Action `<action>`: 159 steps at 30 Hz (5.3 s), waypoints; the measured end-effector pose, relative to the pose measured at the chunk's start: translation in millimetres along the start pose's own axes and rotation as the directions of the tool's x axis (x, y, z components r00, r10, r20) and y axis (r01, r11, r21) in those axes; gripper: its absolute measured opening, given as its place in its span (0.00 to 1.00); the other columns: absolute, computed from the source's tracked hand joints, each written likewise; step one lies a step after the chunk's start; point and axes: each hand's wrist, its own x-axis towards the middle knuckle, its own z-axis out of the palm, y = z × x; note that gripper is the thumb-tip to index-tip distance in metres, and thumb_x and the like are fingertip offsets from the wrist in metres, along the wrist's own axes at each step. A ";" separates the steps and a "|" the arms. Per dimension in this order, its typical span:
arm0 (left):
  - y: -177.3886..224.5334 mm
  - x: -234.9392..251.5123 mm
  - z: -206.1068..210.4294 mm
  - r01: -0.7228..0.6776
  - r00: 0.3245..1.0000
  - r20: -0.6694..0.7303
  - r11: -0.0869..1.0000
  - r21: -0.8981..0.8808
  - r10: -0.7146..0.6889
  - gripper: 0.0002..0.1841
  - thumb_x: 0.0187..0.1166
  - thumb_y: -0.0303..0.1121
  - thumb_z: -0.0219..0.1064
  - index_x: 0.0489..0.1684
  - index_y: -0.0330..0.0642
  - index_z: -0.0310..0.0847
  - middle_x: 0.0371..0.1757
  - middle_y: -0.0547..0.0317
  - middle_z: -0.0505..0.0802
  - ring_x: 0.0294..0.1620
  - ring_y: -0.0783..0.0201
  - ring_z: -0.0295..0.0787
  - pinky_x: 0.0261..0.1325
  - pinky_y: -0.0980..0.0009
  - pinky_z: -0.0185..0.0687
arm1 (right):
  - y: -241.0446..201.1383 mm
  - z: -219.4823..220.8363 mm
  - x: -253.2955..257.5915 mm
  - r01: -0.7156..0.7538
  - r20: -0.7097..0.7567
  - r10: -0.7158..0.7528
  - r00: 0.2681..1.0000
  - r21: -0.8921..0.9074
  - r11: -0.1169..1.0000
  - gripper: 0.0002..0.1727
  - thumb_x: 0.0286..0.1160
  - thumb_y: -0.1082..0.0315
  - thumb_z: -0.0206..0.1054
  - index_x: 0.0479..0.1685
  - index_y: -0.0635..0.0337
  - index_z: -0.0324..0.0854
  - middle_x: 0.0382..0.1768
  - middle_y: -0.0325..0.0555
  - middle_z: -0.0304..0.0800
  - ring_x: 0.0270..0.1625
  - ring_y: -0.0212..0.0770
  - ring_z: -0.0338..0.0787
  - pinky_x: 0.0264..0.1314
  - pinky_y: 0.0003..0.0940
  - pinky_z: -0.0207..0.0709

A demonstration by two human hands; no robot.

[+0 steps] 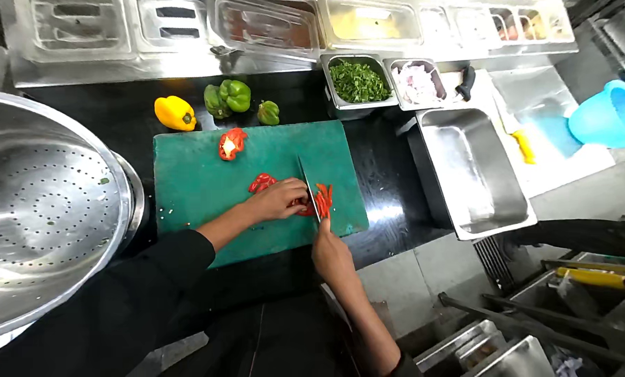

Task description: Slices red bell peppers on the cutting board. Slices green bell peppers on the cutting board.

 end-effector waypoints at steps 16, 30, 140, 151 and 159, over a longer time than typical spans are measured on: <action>8.7 -24.3 -12.0 0.098 0.995 0.017 0.991 0.089 -0.100 0.17 0.75 0.40 0.73 0.55 0.38 0.89 0.62 0.47 0.90 0.73 0.48 0.81 0.79 0.54 0.75 | 25.4 5.7 -2.7 0.041 0.041 -0.041 0.998 -0.005 0.999 0.18 0.94 0.60 0.46 0.76 0.54 0.65 0.55 0.59 0.89 0.57 0.60 0.93 0.56 0.58 0.84; 36.9 -5.5 26.6 0.210 0.970 -0.122 0.978 0.002 -0.208 0.11 0.77 0.34 0.73 0.51 0.36 0.90 0.60 0.47 0.91 0.71 0.48 0.83 0.79 0.55 0.75 | 58.9 -18.6 19.6 0.114 -0.067 -0.110 0.992 0.045 0.993 0.16 0.91 0.61 0.54 0.69 0.57 0.70 0.43 0.59 0.89 0.47 0.62 0.93 0.48 0.59 0.83; 0.9 -29.6 -13.3 -0.112 0.993 0.034 0.992 0.065 0.110 0.09 0.80 0.35 0.68 0.41 0.42 0.93 0.51 0.56 0.95 0.63 0.53 0.87 0.71 0.58 0.79 | -9.3 6.2 -24.2 -0.011 0.055 0.015 0.998 -0.062 0.998 0.20 0.94 0.61 0.47 0.78 0.55 0.62 0.49 0.58 0.91 0.55 0.59 0.93 0.56 0.55 0.84; -1.0 -33.5 -15.3 -0.080 0.997 0.010 0.996 -0.045 0.081 0.07 0.78 0.29 0.70 0.42 0.36 0.91 0.54 0.48 0.93 0.65 0.52 0.87 0.76 0.60 0.76 | -20.0 18.3 -23.8 -0.049 0.053 0.050 0.997 -0.020 0.999 0.22 0.95 0.61 0.46 0.83 0.54 0.59 0.51 0.59 0.90 0.57 0.60 0.93 0.58 0.56 0.84; -4.3 -39.1 -12.5 -0.091 0.994 -0.061 0.995 -0.038 0.088 0.07 0.77 0.30 0.71 0.40 0.34 0.90 0.52 0.46 0.93 0.63 0.51 0.88 0.75 0.60 0.78 | -26.5 17.0 -29.4 -0.040 0.074 0.040 0.996 0.010 0.999 0.22 0.95 0.61 0.45 0.82 0.56 0.60 0.53 0.58 0.91 0.58 0.59 0.92 0.60 0.55 0.83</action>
